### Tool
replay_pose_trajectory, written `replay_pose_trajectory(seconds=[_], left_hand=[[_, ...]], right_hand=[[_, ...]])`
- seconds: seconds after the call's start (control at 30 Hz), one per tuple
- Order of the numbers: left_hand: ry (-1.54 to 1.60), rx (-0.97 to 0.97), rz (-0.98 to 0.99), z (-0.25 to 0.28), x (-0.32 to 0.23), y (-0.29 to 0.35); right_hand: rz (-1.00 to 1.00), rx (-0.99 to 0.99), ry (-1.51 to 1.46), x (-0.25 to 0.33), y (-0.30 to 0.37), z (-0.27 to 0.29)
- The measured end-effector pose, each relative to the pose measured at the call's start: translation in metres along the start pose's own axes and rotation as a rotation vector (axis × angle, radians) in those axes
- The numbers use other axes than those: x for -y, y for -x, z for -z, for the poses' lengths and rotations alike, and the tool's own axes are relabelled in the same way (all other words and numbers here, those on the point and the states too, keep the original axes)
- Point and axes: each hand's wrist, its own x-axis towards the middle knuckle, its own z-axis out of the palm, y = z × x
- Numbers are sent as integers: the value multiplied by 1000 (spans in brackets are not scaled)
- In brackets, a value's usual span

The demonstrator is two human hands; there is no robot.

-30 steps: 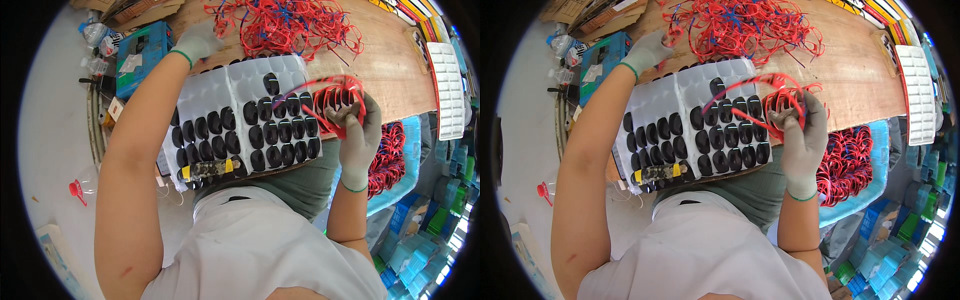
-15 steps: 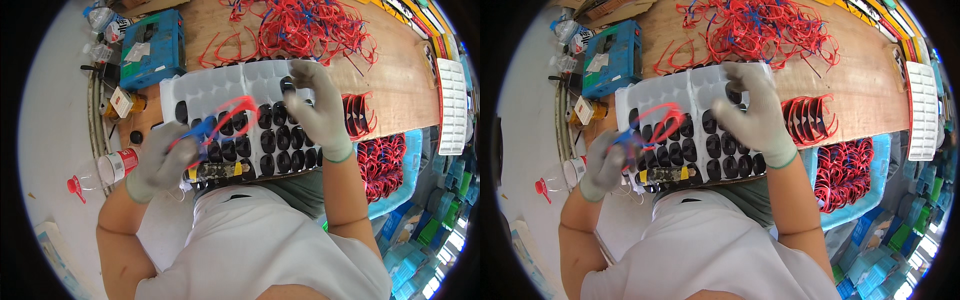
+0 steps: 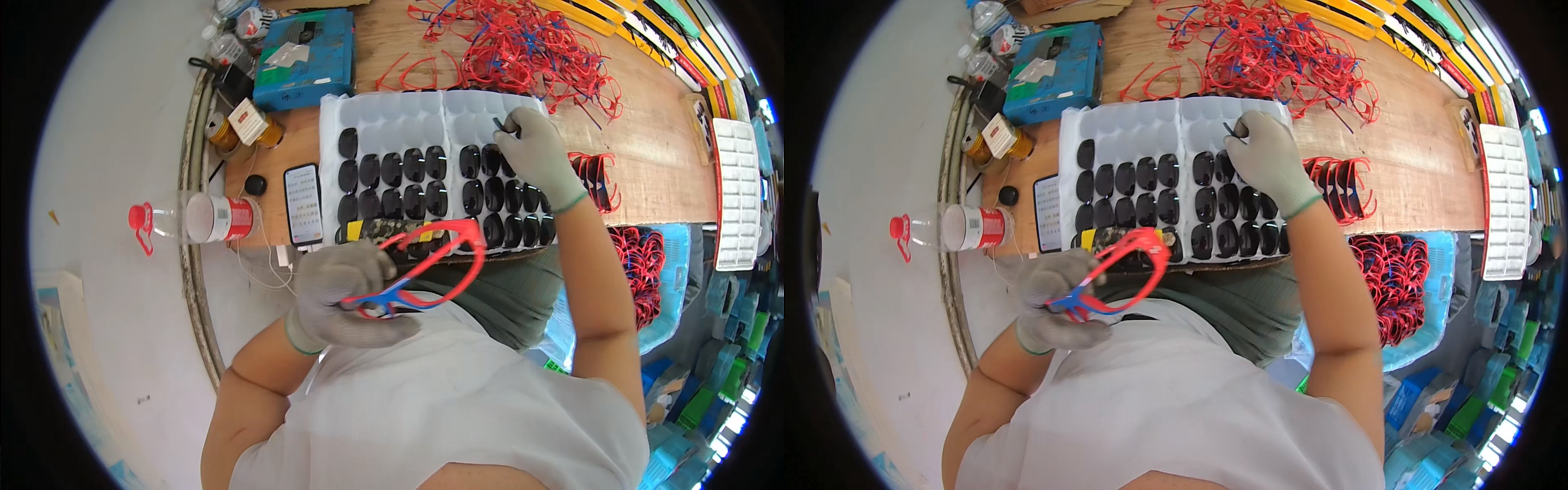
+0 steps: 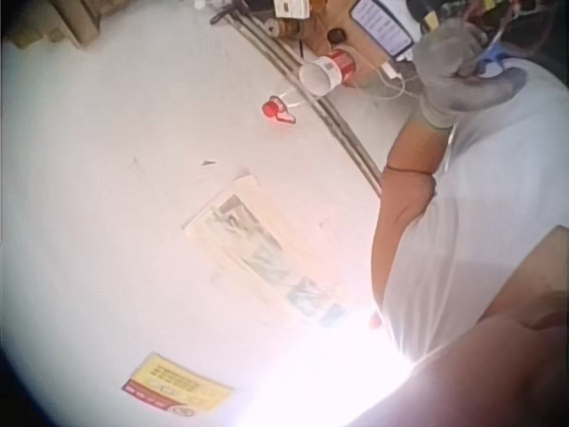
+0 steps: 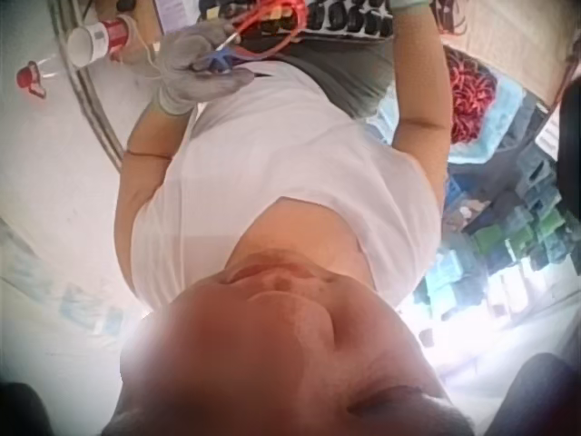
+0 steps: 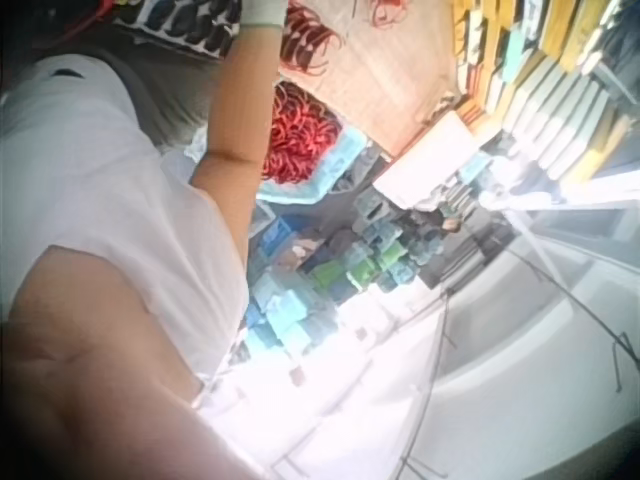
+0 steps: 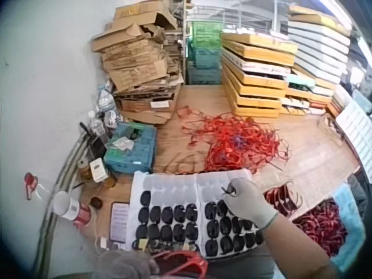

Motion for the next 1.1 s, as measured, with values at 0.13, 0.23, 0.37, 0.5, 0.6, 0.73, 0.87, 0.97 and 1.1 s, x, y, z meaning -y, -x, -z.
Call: replay_pose_trajectory(seconds=[0.13,0.23,0.37,0.5,0.6,0.73,0.87,0.97,1.1], left_hand=[[83,110,-41,-20,-7,7],[41,215,-34,-24,-5,14],[-129,356,46,-20,-26,-2],[-161,432,266,-11,-51,-2],[-85,322,170,-11,-45,16],[297,48,414,-15,-36,41],[74,0,382,-39,-24,37],[-412,264,341,-35,-49,18],[-435,445,358,-25,-51,16]], right_hand=[[-60,182,-702,52,63,28],[-219,352,-1700,102,123,31],[-168,600,-1559,103,148,37],[-260,470,-1072,89,152,54],[-113,112,-904,62,152,50],[-72,78,-869,60,159,58],[66,145,-1417,111,175,43],[19,128,-1452,107,187,18],[61,15,-1186,109,190,14]])
